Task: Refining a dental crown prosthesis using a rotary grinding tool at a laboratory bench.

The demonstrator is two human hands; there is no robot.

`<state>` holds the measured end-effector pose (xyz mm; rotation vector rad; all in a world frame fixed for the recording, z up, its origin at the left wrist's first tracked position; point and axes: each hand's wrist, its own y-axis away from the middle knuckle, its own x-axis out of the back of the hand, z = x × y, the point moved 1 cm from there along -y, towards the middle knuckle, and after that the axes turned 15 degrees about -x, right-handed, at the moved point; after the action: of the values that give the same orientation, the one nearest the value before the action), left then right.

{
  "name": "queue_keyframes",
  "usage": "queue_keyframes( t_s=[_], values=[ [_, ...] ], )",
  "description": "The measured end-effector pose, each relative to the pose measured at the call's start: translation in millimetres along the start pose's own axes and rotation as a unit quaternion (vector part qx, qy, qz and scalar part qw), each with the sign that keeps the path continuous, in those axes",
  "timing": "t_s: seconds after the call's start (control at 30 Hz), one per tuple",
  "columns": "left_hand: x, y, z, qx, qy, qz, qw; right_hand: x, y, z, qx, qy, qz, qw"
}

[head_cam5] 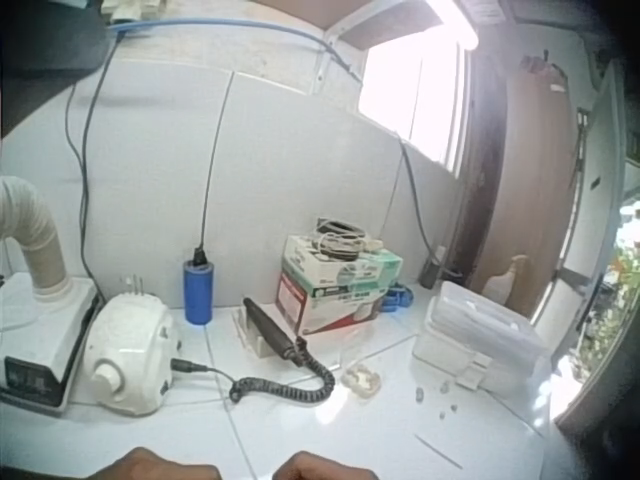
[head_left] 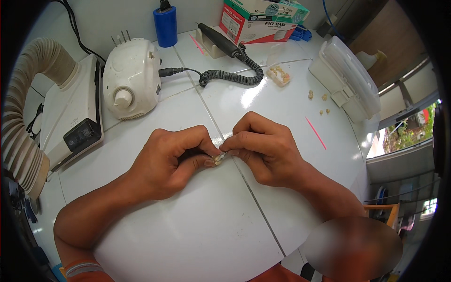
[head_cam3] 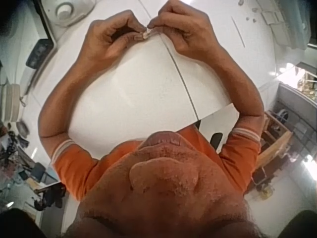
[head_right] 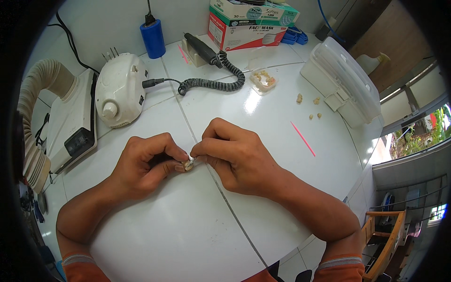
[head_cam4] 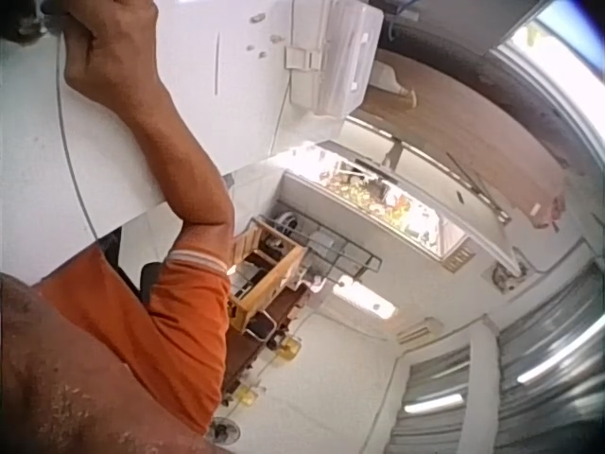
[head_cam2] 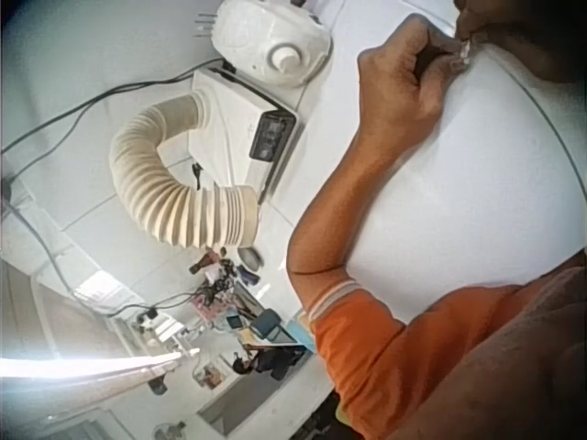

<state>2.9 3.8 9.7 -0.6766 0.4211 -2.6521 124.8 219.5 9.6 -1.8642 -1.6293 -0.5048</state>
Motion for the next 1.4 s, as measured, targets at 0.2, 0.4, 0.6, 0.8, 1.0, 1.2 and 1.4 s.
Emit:
queue_keyframes(
  t_s=[0.2,0.4,0.6,0.8,1.0,1.2,1.4],
  values=[
    [0,0,-1,-0.003,0.002,0.001,1.000,0,0,0,0.006,0.005,0.001,1.000],
    [-1,-1,0,-0.001,0.012,0.009,1.000,0,0,2,0.010,0.004,0.003,1.000],
    [-2,-1,-1,-0.008,0.016,0.012,1.000,1,0,2,-0.012,-0.013,0.003,1.000],
    [-1,-1,0,-0.005,0.012,0.009,1.000,1,0,3,-0.005,-0.004,0.004,1.000],
    [-3,-1,-2,-0.003,0.030,0.015,0.999,1,0,6,-0.005,-0.014,0.006,1.000],
    [0,-1,0,0.007,0.028,0.007,1.000,0,0,4,-0.006,-0.014,0.007,1.000],
    [-1,-1,-1,0.011,0.030,0.007,0.999,-1,0,4,-0.008,-0.010,0.008,1.000]
  ],
)
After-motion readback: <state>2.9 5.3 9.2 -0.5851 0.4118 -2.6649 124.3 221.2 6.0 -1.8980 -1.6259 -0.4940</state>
